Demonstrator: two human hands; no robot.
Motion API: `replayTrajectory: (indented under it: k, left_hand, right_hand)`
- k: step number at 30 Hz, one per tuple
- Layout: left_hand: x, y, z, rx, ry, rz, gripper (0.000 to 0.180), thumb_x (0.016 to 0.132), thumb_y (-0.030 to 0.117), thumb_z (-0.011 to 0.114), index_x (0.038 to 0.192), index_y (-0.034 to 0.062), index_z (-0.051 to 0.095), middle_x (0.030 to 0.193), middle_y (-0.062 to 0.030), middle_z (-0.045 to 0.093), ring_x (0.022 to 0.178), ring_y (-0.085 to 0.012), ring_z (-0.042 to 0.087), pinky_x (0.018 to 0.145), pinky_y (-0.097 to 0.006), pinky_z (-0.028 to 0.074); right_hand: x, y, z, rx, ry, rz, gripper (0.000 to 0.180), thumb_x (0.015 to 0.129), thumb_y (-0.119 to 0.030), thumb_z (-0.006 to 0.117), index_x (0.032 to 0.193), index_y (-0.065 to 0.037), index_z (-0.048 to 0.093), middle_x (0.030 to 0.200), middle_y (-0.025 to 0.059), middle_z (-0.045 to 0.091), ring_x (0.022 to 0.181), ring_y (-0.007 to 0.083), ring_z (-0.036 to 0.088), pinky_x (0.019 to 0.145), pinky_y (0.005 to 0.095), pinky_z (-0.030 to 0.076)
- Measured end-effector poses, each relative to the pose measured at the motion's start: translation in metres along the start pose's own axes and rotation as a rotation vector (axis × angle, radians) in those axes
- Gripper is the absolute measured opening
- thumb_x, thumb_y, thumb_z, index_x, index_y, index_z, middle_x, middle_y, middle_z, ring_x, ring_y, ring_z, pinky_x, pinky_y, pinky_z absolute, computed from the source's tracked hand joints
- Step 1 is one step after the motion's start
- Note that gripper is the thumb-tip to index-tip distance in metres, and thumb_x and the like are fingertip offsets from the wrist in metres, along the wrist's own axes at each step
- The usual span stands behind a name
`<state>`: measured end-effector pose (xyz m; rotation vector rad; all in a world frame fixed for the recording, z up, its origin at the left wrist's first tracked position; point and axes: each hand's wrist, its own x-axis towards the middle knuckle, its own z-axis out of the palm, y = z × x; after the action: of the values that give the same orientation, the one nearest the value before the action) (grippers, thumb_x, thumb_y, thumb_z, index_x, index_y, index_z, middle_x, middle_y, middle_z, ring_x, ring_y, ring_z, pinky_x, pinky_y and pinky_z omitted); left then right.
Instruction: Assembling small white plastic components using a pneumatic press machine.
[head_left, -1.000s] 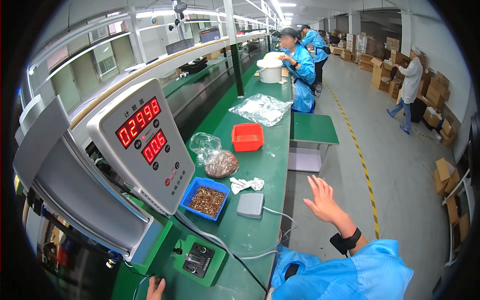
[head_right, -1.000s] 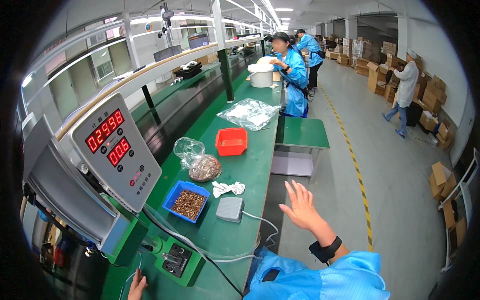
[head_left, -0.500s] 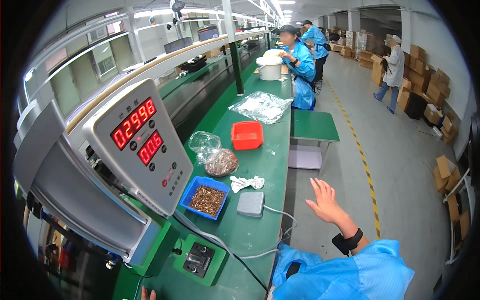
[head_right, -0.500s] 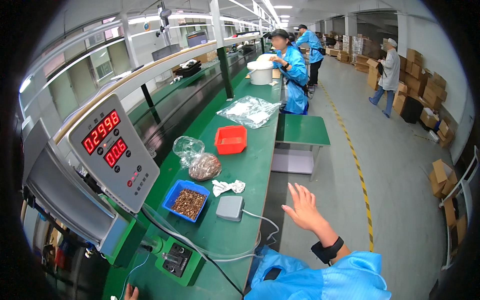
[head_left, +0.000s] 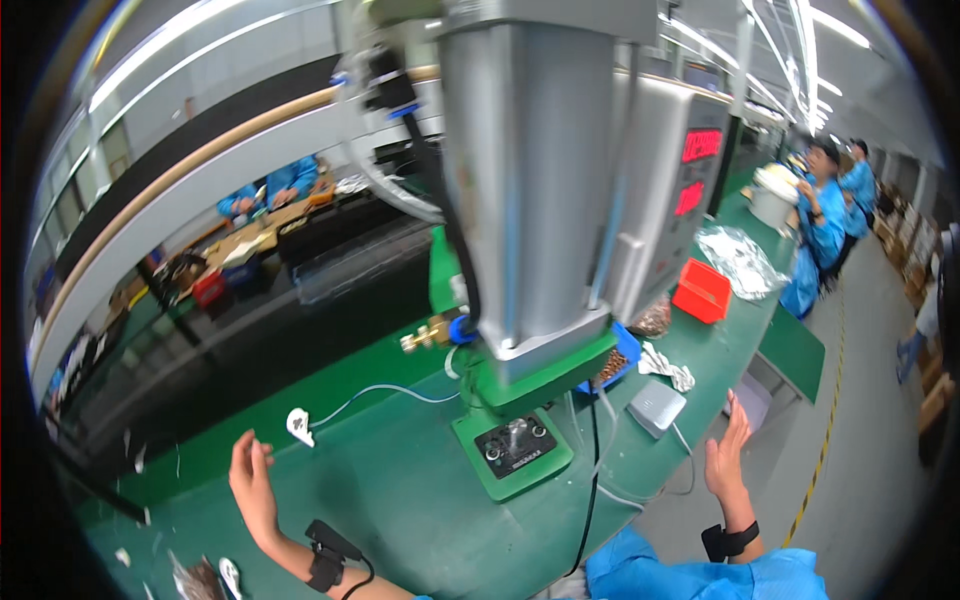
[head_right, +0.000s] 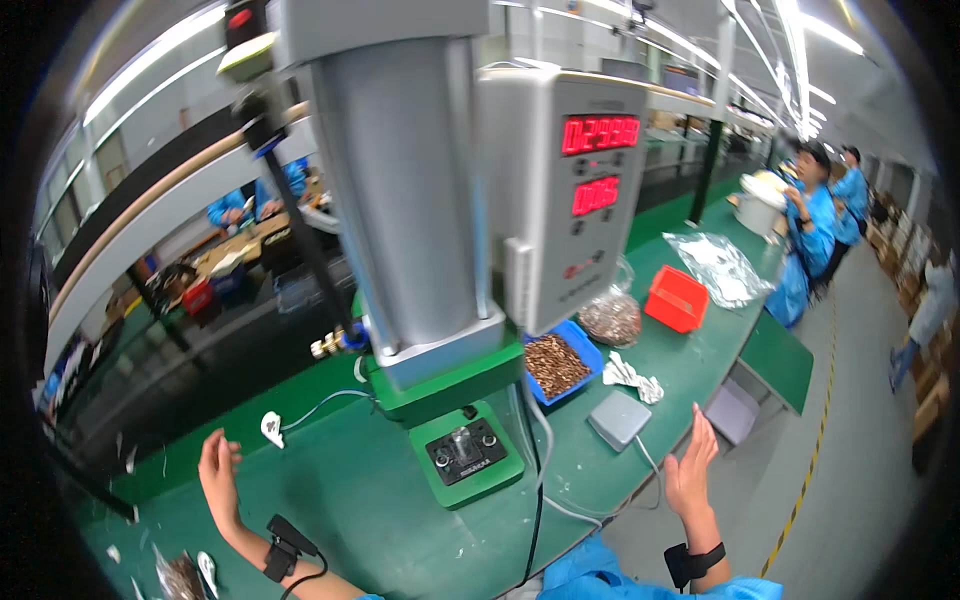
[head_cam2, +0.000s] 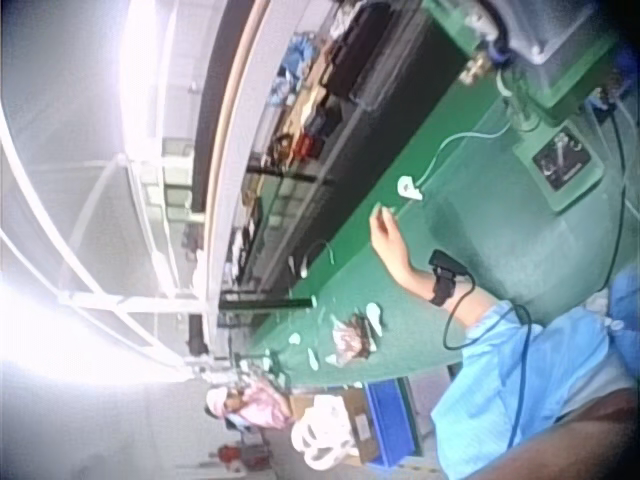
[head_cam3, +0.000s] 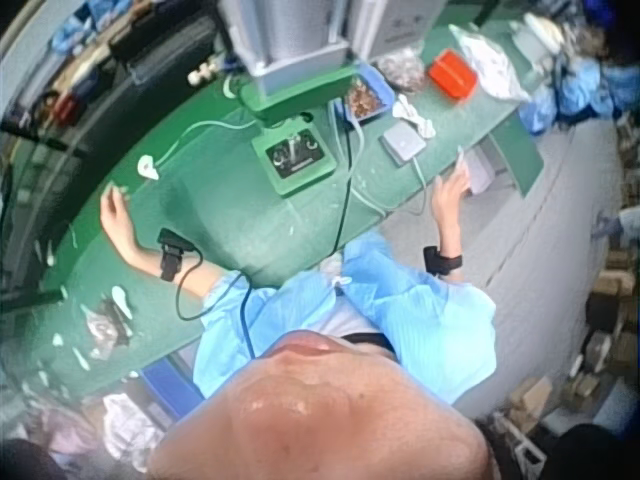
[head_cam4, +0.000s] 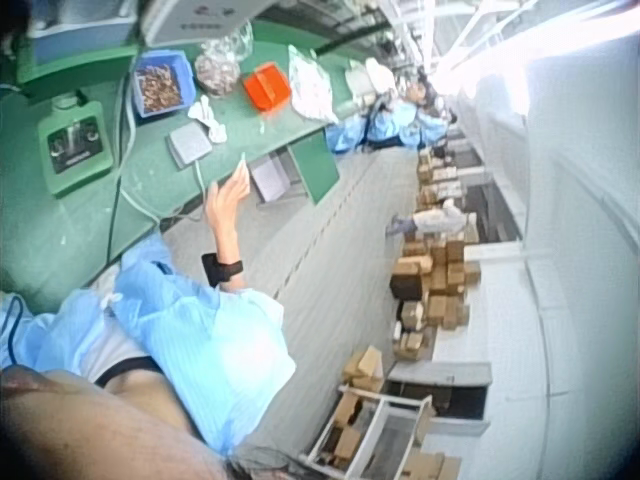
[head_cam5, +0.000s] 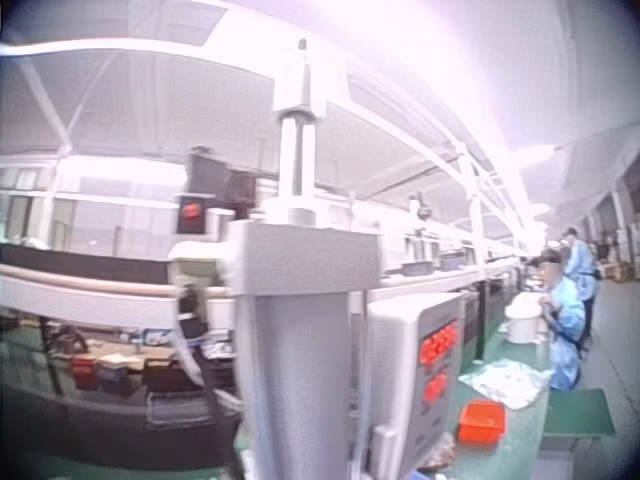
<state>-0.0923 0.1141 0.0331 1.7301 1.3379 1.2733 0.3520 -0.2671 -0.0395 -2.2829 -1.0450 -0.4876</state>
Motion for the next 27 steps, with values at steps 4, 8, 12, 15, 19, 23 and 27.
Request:
replayTrajectory:
  k: [4, 8, 12, 15, 19, 23, 27]
  left_hand:
    - [-0.003, 0.024, 0.015, -0.126, 0.041, 0.095, 0.027, 0.092, 0.02, 0.047, 0.111, 0.0017, 0.054, 0.083, -0.002, 0.057, 0.071, -0.0083, 0.051, 0.065, -0.021, 0.04]
    - [-0.006, 0.031, 0.015, -0.099, 0.078, 0.084, 0.027, 0.091, 0.023, 0.048, 0.108, 0.0027, 0.055, 0.079, -0.0007, 0.056, 0.071, -0.0078, 0.05, 0.064, -0.021, 0.04]
    - [-0.007, 0.042, 0.024, 0.013, 0.052, 0.072, 0.027, 0.09, 0.021, 0.05, 0.105, 0.0001, 0.056, 0.076, -0.0039, 0.058, 0.069, -0.0103, 0.052, 0.064, -0.023, 0.042]
    - [-0.008, 0.047, 0.031, 0.027, 0.002, 0.08, 0.027, 0.089, 0.021, 0.05, 0.105, -0.0007, 0.056, 0.077, -0.0057, 0.06, 0.068, -0.0108, 0.054, 0.064, -0.024, 0.043]
    - [-0.004, 0.039, 0.042, 0.049, -0.098, 0.006, 0.028, 0.087, 0.022, 0.052, 0.104, 0.0003, 0.057, 0.077, -0.0074, 0.062, 0.069, -0.0137, 0.057, 0.065, -0.027, 0.045]
    - [0.012, -0.004, 0.072, 0.389, -0.302, -0.176, 0.031, 0.082, 0.027, 0.056, 0.101, 0.0025, 0.061, 0.081, -0.0105, 0.064, 0.074, -0.0218, 0.061, 0.072, -0.033, 0.047]
    - [0.029, -0.071, 0.096, 0.335, -0.742, -0.014, 0.048, 0.078, 0.04, 0.058, 0.115, 0.0087, 0.057, 0.118, -0.0164, 0.055, 0.104, -0.027, 0.055, 0.091, -0.035, 0.041]
  right_hand:
    - [0.01, 0.008, 0.028, 0.033, -0.032, -0.03, 0.068, 0.084, -0.03, 0.038, 0.138, 0.002, 0.011, 0.141, 0.0185, 0.022, 0.128, 0.0352, 0.021, 0.105, 0.0452, 0.01]
    - [0.009, 0.023, 0.068, 0.134, -0.039, 0.06, 0.069, 0.088, -0.036, 0.036, 0.139, 0.001, 0.008, 0.142, 0.0199, 0.02, 0.13, 0.0354, 0.018, 0.106, 0.0436, 0.009]
    - [0.004, 0.029, 0.075, 0.144, 0.072, 0.117, 0.067, 0.09, -0.038, 0.033, 0.14, -0.002, 0.007, 0.143, 0.0169, 0.021, 0.129, 0.034, 0.02, 0.106, 0.0444, 0.009]
    - [0.005, 0.022, 0.072, 0.117, 0.065, 0.138, 0.066, 0.09, -0.036, 0.035, 0.141, -0.005, 0.007, 0.142, 0.0157, 0.023, 0.129, 0.0329, 0.021, 0.105, 0.0453, 0.01]
    - [0.008, 0.02, 0.072, 0.08, -0.005, 0.105, 0.064, 0.089, -0.028, 0.038, 0.141, -0.004, 0.008, 0.141, 0.0164, 0.024, 0.128, 0.0333, 0.023, 0.105, 0.0452, 0.012]
    - [0.012, 0.019, 0.073, 0.062, -0.021, 0.092, 0.063, 0.088, -0.021, 0.039, 0.141, -0.004, 0.009, 0.14, 0.0167, 0.025, 0.127, 0.0329, 0.024, 0.105, 0.0447, 0.012]
    - [0.012, 0.016, 0.076, 0.101, -0.013, 0.127, 0.062, 0.088, -0.021, 0.039, 0.141, -0.006, 0.011, 0.14, 0.0166, 0.027, 0.128, 0.0327, 0.024, 0.105, 0.0442, 0.013]
